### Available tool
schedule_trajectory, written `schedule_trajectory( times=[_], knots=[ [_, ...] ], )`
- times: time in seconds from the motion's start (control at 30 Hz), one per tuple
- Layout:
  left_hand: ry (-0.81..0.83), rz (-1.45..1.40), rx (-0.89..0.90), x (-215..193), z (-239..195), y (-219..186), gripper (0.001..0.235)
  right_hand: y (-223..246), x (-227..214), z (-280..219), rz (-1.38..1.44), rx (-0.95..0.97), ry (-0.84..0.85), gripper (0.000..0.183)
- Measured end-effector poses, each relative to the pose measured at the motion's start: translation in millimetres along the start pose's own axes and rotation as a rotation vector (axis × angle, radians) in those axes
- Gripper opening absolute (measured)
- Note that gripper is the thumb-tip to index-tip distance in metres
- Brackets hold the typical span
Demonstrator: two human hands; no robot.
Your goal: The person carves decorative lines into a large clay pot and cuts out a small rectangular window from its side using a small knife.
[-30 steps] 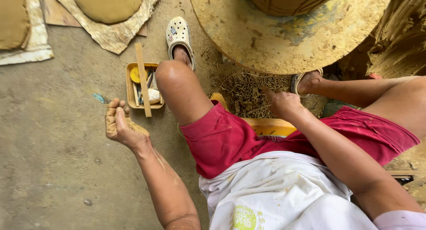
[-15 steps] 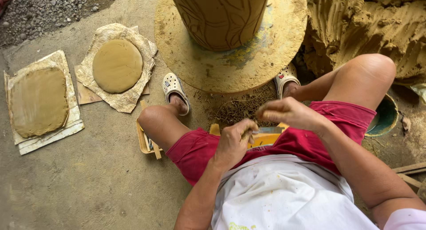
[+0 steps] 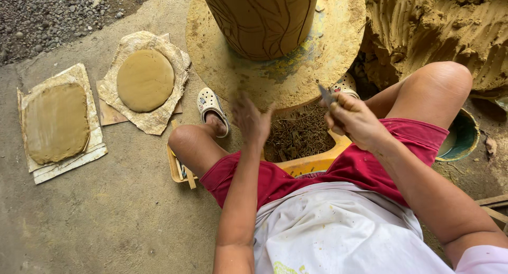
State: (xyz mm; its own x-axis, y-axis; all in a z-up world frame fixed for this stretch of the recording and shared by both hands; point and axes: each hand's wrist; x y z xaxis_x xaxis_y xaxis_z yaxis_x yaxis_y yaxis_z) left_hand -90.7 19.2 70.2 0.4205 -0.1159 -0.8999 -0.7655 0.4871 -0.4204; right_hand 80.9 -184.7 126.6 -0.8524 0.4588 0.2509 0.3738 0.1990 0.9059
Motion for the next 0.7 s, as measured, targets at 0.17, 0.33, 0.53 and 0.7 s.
schedule_trajectory(
  times=[0.17, 0.33, 0.53, 0.7],
  knots=[
    [-0.041, -0.203, -0.051, 54, 8, 40, 0.111, 11, -4, 7, 0.502, 0.070, 0.091, 0.025],
    [0.026, -0.152, -0.098, 54, 12, 44, 0.116, 13, 1, 20, 0.505, 0.089, 0.043, 0.019],
    [0.327, 0.282, -0.151, 20, 28, 32, 0.125, 7, -8, 71, -0.261, -0.216, -0.057, 0.021],
    [0.441, 0.390, -0.073, 2, 43, 43, 0.123, 10, -11, 97, -0.242, -0.185, -0.068, 0.020]
  ],
)
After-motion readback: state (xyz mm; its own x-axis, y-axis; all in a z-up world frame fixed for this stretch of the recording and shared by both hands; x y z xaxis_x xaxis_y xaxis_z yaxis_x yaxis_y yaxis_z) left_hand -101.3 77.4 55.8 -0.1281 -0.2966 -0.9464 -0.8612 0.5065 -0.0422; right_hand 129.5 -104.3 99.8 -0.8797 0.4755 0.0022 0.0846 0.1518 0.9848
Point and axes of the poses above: each hand's wrist, its own z-axis towards the middle knuckle, its own x-axis out of the palm, y = z × x, and after that the axes turned 2 degrees about z, right-handed
